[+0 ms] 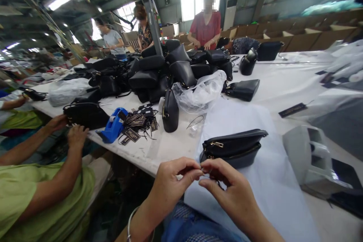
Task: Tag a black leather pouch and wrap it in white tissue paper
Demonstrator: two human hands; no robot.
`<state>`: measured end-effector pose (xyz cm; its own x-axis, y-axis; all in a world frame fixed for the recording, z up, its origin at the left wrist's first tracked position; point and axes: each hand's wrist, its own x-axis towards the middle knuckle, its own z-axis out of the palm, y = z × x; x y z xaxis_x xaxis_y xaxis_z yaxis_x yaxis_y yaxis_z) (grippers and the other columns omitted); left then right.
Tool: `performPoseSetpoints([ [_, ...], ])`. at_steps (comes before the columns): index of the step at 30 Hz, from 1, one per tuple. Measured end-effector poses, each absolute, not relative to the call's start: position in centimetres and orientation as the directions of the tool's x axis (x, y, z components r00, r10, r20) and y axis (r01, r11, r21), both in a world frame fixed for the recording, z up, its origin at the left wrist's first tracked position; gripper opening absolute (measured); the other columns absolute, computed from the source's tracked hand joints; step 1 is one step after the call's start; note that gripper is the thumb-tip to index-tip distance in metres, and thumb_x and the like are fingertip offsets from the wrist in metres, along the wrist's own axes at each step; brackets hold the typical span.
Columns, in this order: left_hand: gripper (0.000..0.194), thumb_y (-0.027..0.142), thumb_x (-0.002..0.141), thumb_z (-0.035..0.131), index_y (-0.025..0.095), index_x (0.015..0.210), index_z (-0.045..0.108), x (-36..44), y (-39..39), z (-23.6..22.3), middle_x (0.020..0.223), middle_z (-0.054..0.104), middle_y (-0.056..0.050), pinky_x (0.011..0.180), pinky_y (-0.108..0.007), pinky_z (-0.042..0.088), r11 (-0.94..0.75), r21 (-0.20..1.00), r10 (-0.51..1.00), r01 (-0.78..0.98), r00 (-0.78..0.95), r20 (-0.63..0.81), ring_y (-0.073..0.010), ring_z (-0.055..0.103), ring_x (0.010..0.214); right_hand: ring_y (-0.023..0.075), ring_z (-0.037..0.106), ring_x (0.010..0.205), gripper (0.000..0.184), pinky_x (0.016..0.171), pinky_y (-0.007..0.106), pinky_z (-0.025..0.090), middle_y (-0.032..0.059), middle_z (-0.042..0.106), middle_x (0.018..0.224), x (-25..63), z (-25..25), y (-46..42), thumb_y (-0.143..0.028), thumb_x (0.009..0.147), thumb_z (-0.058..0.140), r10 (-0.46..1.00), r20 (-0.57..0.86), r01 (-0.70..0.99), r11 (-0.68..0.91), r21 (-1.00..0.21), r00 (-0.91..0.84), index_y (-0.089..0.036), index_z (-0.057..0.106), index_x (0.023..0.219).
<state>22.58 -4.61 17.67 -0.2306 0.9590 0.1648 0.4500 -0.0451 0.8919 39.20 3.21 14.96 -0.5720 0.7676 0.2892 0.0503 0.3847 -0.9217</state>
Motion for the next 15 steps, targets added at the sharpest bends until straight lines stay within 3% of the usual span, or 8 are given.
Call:
performPoseSetpoints([
  [3,0.014,0.034,0.086,0.071,0.021,0.081,0.073,23.7,-4.0,16.9,0.067,0.071,0.000,0.057,-0.021,0.050,-0.002,0.964,0.962,0.267,-0.261,0.074,-0.0132,0.064,0.061,0.0121,0.063,0.067,0.003,0.058,0.021,0.052,0.0006,0.068,0.081,39.8,15.0,3.3,-0.025,0.085,0.072,0.743,0.412,0.050,0.511,-0.858,-0.527,-0.024,0.072,0.088],
  [6,0.019,0.035,0.082,0.074,0.018,0.075,0.071,24.5,-3.5,16.0,0.063,0.070,-0.001,0.056,-0.021,0.051,-0.005,0.991,0.956,0.137,-0.289,0.044,-0.0135,0.064,0.058,0.0132,0.067,0.074,0.006,0.065,0.020,0.055,0.0017,0.069,0.082,40.3,14.5,3.2,-0.021,0.086,0.071,0.715,0.535,0.015,0.605,-0.796,-0.449,-0.024,0.074,0.091],
  [15,0.034,0.047,0.083,0.071,0.016,0.070,0.069,25.2,-2.8,14.1,0.062,0.072,-0.005,0.055,-0.024,0.054,0.002,0.998,0.967,0.058,-0.256,0.013,-0.0156,0.067,0.056,0.0140,0.067,0.074,0.020,0.063,0.022,0.057,0.0037,0.069,0.085,41.4,12.7,3.1,-0.016,0.089,0.064,0.660,0.640,0.090,0.721,-0.687,-0.394,-0.026,0.075,0.102],
])
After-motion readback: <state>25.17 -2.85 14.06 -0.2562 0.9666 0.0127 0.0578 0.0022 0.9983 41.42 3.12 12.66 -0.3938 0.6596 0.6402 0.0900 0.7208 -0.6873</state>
